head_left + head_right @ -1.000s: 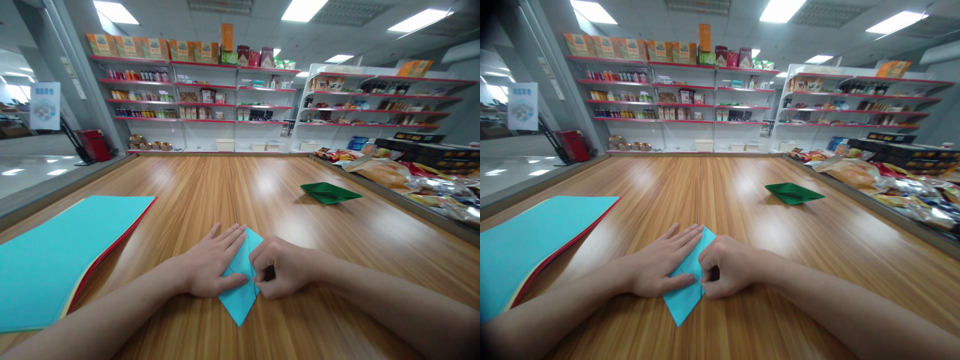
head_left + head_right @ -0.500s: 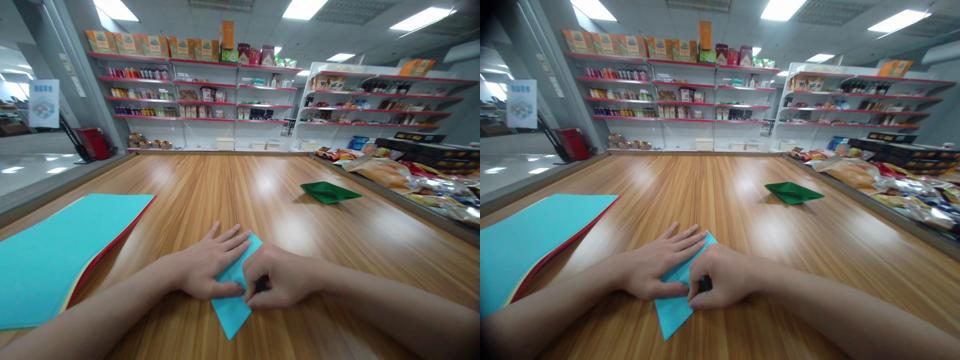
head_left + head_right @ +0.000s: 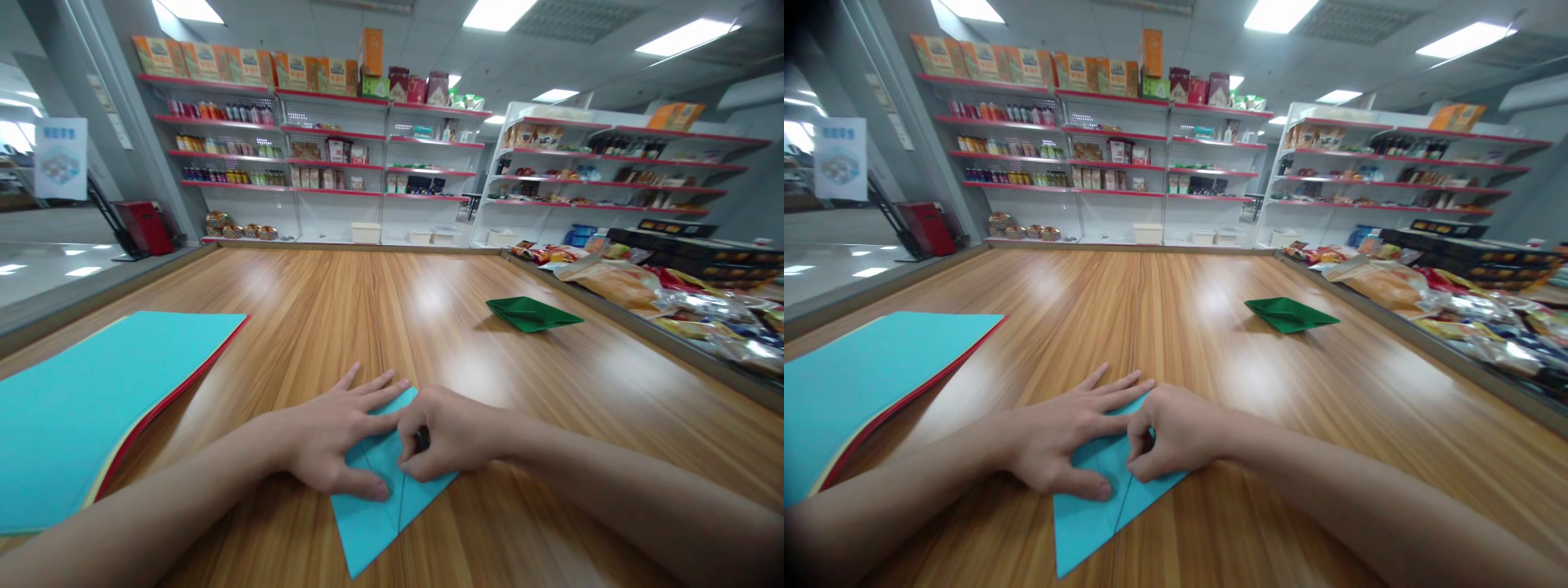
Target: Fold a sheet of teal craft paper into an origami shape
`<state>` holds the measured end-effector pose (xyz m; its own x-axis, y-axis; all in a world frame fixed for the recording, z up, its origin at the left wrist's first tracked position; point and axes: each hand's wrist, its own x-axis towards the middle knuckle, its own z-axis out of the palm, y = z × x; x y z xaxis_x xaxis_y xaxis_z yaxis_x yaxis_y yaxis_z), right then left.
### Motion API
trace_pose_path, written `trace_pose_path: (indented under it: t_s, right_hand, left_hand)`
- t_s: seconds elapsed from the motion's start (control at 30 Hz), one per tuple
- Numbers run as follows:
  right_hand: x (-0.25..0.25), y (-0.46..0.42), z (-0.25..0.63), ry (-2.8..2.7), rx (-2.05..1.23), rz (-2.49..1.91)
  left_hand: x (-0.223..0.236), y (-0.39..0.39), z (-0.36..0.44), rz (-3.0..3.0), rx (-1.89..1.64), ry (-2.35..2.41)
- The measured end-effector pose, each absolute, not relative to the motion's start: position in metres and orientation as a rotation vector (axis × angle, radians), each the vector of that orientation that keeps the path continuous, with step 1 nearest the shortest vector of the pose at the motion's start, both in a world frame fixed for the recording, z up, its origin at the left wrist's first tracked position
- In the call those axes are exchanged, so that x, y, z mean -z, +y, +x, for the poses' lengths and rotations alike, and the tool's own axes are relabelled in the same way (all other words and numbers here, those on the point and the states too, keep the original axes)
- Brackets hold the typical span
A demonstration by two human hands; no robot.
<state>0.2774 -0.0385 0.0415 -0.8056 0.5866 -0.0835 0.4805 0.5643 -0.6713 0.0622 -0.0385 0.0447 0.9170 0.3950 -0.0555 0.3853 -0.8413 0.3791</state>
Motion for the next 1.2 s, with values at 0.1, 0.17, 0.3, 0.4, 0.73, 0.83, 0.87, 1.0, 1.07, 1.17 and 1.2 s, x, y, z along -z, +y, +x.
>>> trace_pose_path:
  t_s: [0.1, 0.17, 0.3, 0.4, 0.73, 0.83, 0.87, 1.0, 1.07, 1.17, 1.2]
  right_hand:
    - [-0.042, -0.030, 0.280, -2.621, -1.028, -0.932]
    - [-0.042, -0.024, 0.282, -2.604, -1.022, -0.950]
    - [-0.042, -0.013, 0.288, -2.575, -1.059, -0.953]
    - [-0.041, -0.004, 0.293, -2.555, -1.094, -0.947]
    - [-0.036, 0.014, 0.305, -2.356, -1.242, -1.215]
    - [-0.037, 0.021, 0.309, -2.336, -1.192, -1.259]
    - [-0.036, 0.024, 0.310, -2.327, -1.147, -1.282]
    - [-0.030, 0.030, 0.313, -2.278, -0.831, -1.300]
    - [-0.027, 0.023, 0.310, -2.317, -0.725, -1.149]
    - [-0.028, -0.004, 0.298, -2.467, -0.820, -0.832]
    - [-0.029, -0.015, 0.293, -2.523, -0.843, -0.735]
  left_hand:
    - [-0.046, -0.038, 0.062, 2.687, -0.028, 0.574]
    - [-0.047, -0.039, 0.062, 2.683, -0.033, 0.582]
    - [-0.046, -0.039, 0.062, 2.658, -0.078, 0.582]
    - [-0.046, -0.039, 0.062, 2.652, -0.079, 0.585]
    - [-0.046, -0.039, 0.062, 2.660, -0.070, 0.585]
    - [-0.044, -0.038, 0.061, 2.657, -0.071, 0.574]
    - [-0.043, -0.038, 0.060, 2.658, -0.069, 0.572]
    - [-0.043, -0.038, 0.060, 2.667, -0.055, 0.583]
    - [-0.043, -0.038, 0.060, 2.673, -0.042, 0.594]
    - [-0.046, -0.038, 0.062, 2.677, -0.026, 0.598]
    - [-0.046, -0.038, 0.062, 2.677, -0.019, 0.599]
